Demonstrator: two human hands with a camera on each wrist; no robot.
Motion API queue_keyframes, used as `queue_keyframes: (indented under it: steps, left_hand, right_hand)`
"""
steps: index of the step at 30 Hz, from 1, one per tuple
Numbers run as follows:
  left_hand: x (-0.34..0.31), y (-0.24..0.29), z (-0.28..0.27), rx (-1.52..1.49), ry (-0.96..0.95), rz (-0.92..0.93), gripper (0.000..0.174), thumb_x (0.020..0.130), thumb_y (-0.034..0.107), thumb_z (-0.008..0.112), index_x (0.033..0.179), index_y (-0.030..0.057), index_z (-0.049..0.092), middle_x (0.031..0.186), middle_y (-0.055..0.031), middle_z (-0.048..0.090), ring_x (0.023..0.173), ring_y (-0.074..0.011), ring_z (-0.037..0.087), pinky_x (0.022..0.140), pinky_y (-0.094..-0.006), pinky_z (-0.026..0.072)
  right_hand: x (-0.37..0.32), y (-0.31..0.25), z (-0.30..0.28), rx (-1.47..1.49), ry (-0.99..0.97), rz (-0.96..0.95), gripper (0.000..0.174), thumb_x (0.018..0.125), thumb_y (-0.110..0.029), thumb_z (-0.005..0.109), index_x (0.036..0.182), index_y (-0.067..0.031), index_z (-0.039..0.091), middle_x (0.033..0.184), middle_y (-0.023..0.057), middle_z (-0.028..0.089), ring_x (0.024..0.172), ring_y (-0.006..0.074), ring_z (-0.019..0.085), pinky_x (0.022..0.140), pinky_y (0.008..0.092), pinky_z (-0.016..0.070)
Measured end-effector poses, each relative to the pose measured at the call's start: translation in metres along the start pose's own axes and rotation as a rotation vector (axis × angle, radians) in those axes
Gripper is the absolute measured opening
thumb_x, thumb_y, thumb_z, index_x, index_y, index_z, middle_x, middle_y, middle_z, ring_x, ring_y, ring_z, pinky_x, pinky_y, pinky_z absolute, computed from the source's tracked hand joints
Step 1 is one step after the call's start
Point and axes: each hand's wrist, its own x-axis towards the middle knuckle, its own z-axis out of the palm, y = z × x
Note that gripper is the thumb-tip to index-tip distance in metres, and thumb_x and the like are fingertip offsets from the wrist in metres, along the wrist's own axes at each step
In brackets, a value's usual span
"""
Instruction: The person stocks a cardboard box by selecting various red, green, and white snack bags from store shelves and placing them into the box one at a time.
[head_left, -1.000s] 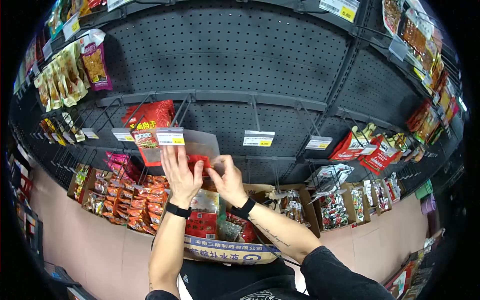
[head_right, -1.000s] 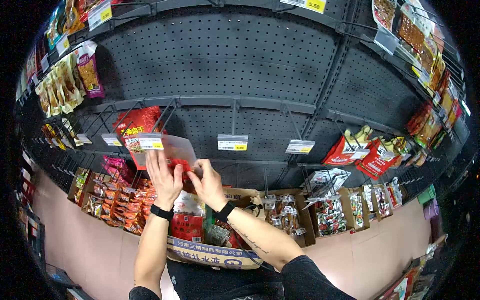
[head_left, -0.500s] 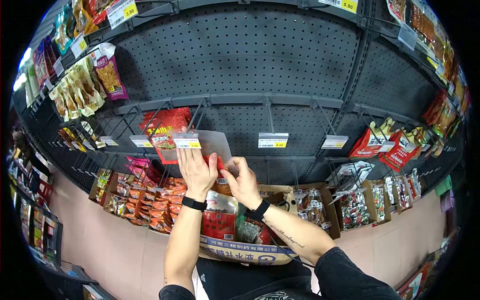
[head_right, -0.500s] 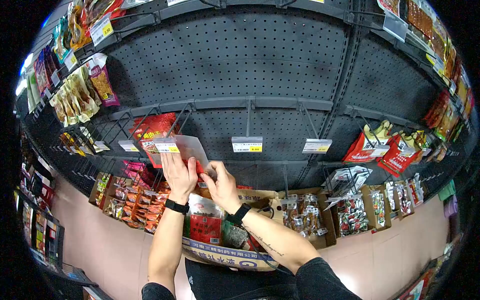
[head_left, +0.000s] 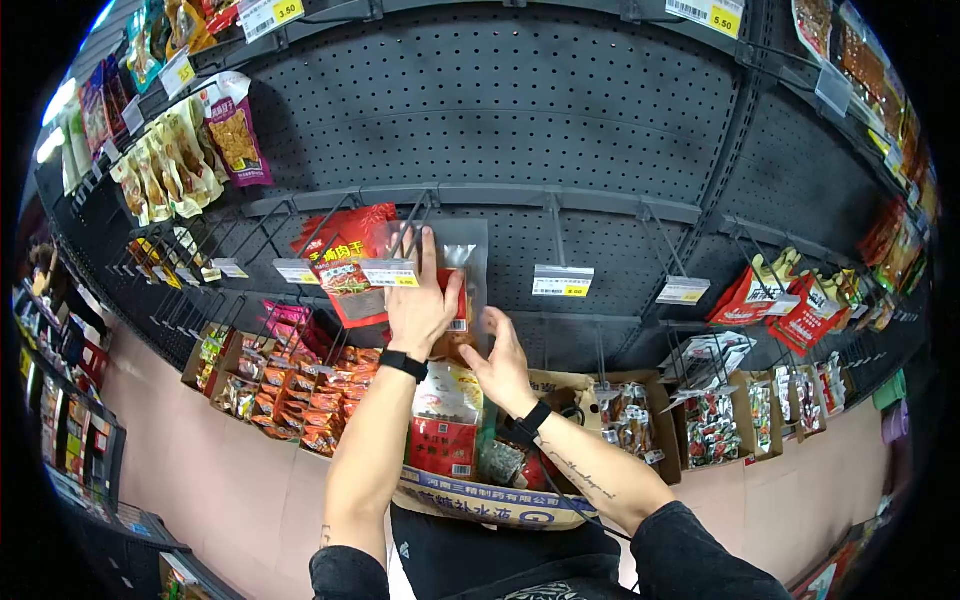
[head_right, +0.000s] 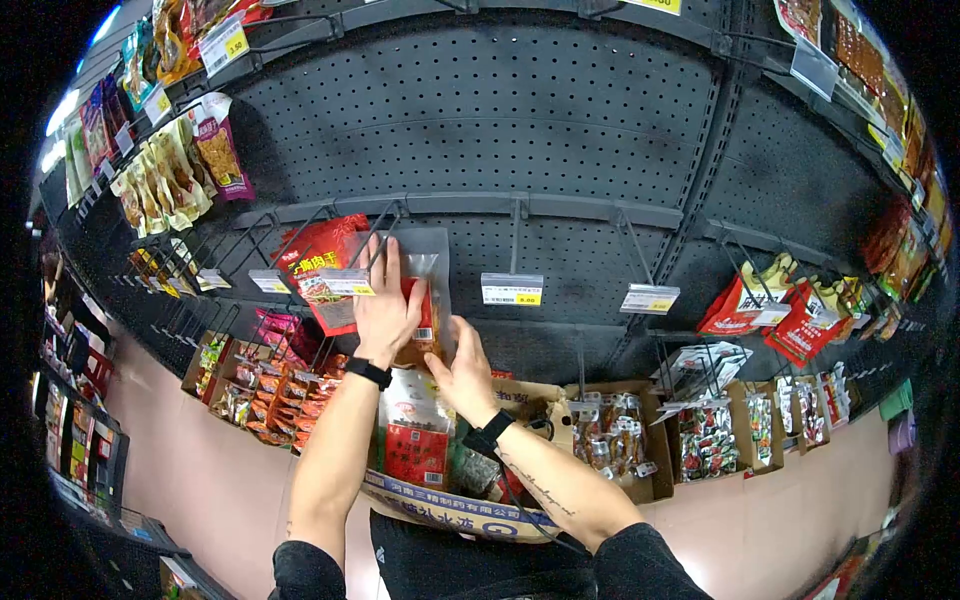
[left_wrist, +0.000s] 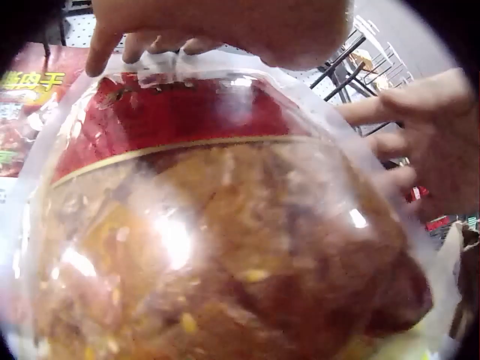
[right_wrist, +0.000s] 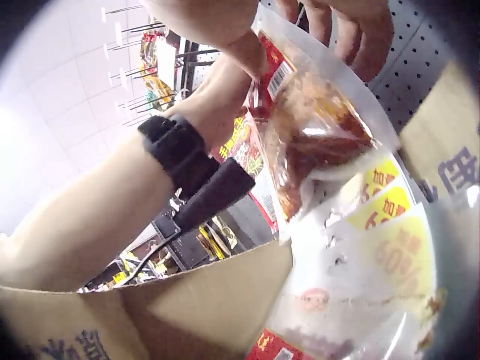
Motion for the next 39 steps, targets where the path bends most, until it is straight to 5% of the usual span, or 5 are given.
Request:
queue_keyframes:
  steps: [6,14,23,34,39]
  left_hand:
    - [0.0,-0.008,0.011,0.045,-0.058,0.008,0.071,0.089,0.039,0.061,0.147,0.0035,0.037,0.152,-0.0231,0.033,0.139,-0.0421,0.033,0.113,-0.0484,0.0296]
    - [-0.046,-0.005,-0.04,-0.072,-0.318,-0.099,0.052,0.082,0.024,0.071,0.13,0.0084,0.057,0.132,-0.0122,0.054,0.118,-0.0323,0.054,0.094,-0.0403,0.048]
    - [-0.071,-0.014,-0.005,-0.051,-0.321,0.019,0.078,0.081,0.032,0.071,0.15,0.0187,0.036,0.152,-0.0127,0.037,0.139,-0.0334,0.037,0.11,-0.0449,0.0368]
    - [-0.057,-0.012,0.008,0.016,-0.371,-0.017,0.08,0.081,0.03,0.072,0.15,0.0215,0.034,0.157,-0.0094,0.029,0.137,-0.0385,0.037,0.106,-0.0511,0.04]
    - [-0.054,-0.016,0.006,-0.055,-0.396,-0.076,0.069,0.084,0.028,0.069,0.144,0.0162,0.039,0.134,-0.018,0.051,0.109,-0.0387,0.06,0.088,-0.0466,0.0528]
  right_hand:
    - [0.001,0.02,-0.018,-0.082,-0.254,0.177,0.043,0.082,-0.015,0.071,0.12,-0.0002,0.057,0.105,0.0164,0.07,0.097,0.0284,0.068,0.087,0.0366,0.0526]
    - [-0.012,-0.003,-0.036,-0.538,-0.544,-0.07,0.028,0.08,-0.024,0.072,0.099,-0.0043,0.066,0.081,0.0143,0.07,0.078,0.0318,0.069,0.071,0.0429,0.0546]
    - [-0.035,0.009,-0.017,-0.723,-0.791,-0.026,0.055,0.074,-0.032,0.079,0.112,-0.0025,0.052,0.083,0.0179,0.067,0.083,0.0357,0.067,0.069,0.0456,0.0543]
    - [-0.038,-0.019,-0.024,-0.582,-1.024,-0.116,0.024,0.083,-0.019,0.063,0.104,-0.0134,0.073,0.09,0.0173,0.07,0.085,0.0345,0.069,0.077,0.0444,0.0555]
    - [-0.033,-0.04,-0.031,-0.708,-0.969,-0.245,0.018,0.084,-0.018,0.06,0.094,-0.0123,0.073,0.085,0.0172,0.069,0.082,0.0351,0.069,0.072,0.0465,0.0557]
